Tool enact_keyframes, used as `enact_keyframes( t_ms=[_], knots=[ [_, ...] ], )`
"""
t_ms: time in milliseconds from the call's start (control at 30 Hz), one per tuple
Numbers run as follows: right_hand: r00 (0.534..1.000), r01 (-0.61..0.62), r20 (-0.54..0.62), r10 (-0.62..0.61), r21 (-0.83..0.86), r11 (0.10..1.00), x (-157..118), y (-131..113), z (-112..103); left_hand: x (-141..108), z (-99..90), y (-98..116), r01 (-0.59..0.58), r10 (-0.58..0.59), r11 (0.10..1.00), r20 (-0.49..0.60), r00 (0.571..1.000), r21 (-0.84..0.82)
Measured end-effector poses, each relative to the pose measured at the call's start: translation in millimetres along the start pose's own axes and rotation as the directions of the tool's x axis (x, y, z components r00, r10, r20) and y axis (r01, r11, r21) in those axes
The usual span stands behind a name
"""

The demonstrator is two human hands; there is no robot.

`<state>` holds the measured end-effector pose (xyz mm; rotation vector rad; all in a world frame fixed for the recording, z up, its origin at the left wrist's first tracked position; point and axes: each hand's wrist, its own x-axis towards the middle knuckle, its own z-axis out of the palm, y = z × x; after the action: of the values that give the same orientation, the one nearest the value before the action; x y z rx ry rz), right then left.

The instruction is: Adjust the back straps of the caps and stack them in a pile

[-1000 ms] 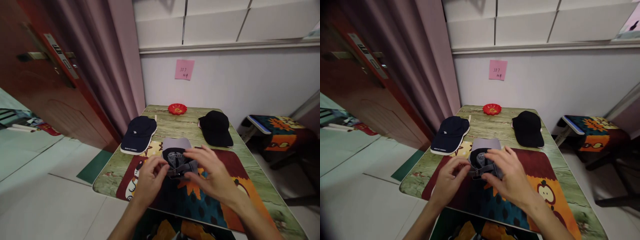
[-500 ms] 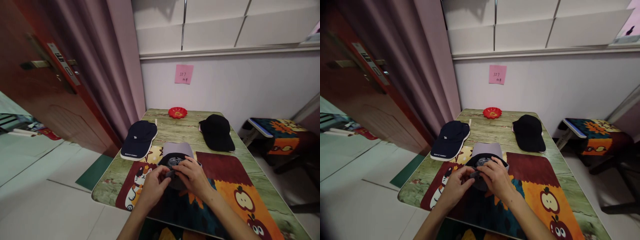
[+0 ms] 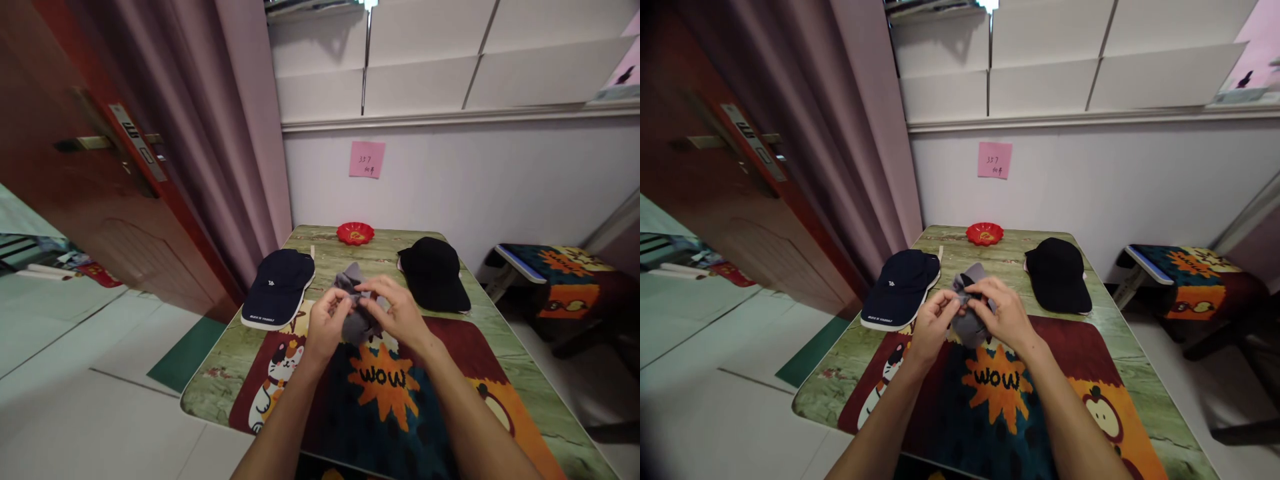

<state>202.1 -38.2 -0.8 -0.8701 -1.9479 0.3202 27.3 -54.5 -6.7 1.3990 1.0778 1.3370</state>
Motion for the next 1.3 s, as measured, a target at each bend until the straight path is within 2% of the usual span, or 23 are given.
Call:
enact_keyframes(
  t_ms=[100,200,433,533,600,700,800,967,1133,1233,1300],
  knots=[
    [0.995,-0.072,0.07,0.071,0.017,0.997,-23,3,16,-14,0.2,-5,0.155,-0.155,0.984,-0.002,0.988,-0.083],
    [0.994,-0.107,0.004,0.107,-0.041,0.993,-39,3,29,-21,1.2,-6,0.195,-0.198,0.974,-0.015,0.98,-0.112],
    [0.982,-0.18,-0.027,0.186,0.144,0.973,-44,-10,27,-29,1.5,12,0.04,-0.04,0.995,-0.003,0.999,0.092],
    [0.981,-0.18,-0.041,0.187,0.144,0.973,-45,-13,22,-31,3.1,18,0.073,-0.074,0.997,0.038,0.997,0.022],
    [0.985,-0.162,-0.053,0.167,0.087,0.983,-47,-13,18,-31,4.0,19,0.091,-0.091,0.996,0.024,0.996,0.008],
    [0.993,-0.115,-0.031,0.115,-0.005,0.993,-49,-10,11,-30,4.5,16,0.099,-0.098,0.995,-0.023,0.995,0.027],
    [0.995,-0.095,-0.008,0.095,-0.024,0.995,-50,-8,7,-30,4.8,7,0.119,-0.117,0.991,-0.036,0.992,0.054],
    [0.99,-0.14,0.01,0.14,-0.012,0.99,-51,-10,10,-30,5.3,-7,0.105,-0.095,0.978,-0.062,0.993,0.178],
    [0.986,-0.162,0.026,0.162,0.001,0.987,-51,-8,12,-28,4.7,-11,0.047,-0.016,0.944,-0.098,0.995,0.328],
    [0.982,-0.188,0.031,0.188,0.027,0.982,-50,-5,9,-27,3.2,-7,-0.06,0.08,0.935,-0.043,0.996,0.35],
    [0.975,-0.22,0.036,0.218,0.067,0.973,-49,-3,7,-25,1.9,-4,-0.075,0.068,0.945,0.033,0.997,0.318]
  ],
)
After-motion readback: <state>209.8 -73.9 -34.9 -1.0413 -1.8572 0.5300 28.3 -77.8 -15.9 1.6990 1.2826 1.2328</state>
